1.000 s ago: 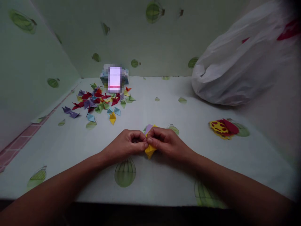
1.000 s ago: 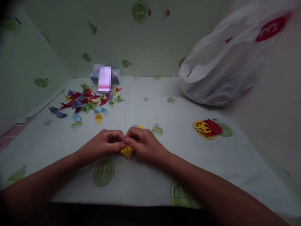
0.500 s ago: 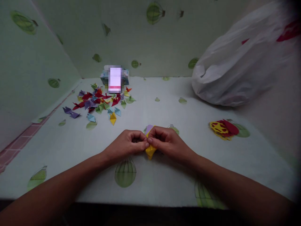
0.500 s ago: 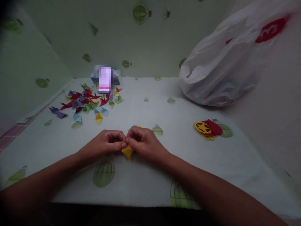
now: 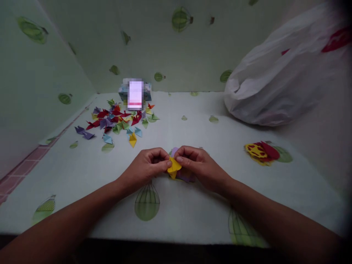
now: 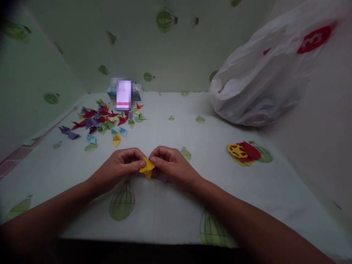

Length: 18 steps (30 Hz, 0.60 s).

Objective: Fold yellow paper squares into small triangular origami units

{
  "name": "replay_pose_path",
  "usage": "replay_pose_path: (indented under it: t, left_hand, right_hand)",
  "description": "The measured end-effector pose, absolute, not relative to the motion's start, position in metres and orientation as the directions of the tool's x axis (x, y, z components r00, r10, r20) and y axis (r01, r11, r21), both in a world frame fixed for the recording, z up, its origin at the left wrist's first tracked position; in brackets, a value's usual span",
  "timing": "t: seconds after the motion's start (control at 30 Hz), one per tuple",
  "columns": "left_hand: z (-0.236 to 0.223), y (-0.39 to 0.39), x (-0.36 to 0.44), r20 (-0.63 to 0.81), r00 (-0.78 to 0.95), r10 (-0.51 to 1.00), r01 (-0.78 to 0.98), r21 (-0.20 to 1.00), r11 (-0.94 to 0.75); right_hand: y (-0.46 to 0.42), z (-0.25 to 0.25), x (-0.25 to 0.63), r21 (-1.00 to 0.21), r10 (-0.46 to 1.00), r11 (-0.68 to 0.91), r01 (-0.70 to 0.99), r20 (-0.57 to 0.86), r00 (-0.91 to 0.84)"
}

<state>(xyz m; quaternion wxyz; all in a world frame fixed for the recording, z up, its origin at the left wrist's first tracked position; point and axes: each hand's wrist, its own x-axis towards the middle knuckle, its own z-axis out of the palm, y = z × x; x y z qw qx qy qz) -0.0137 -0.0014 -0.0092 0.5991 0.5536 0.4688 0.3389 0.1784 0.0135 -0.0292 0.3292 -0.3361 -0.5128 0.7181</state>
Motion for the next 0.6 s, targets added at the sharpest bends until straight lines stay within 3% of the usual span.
replay_pose_path:
  t: [0.6]
  left_hand:
    - [-0.0047,-0.0039,-0.0121,-0.23,0.298,0.926,0.192,0.965,0.178]
  right_hand:
    - [0.0143,-0.0348,0.1777,-0.937,0.772,-0.308,-0.165,-0.144,-0.619]
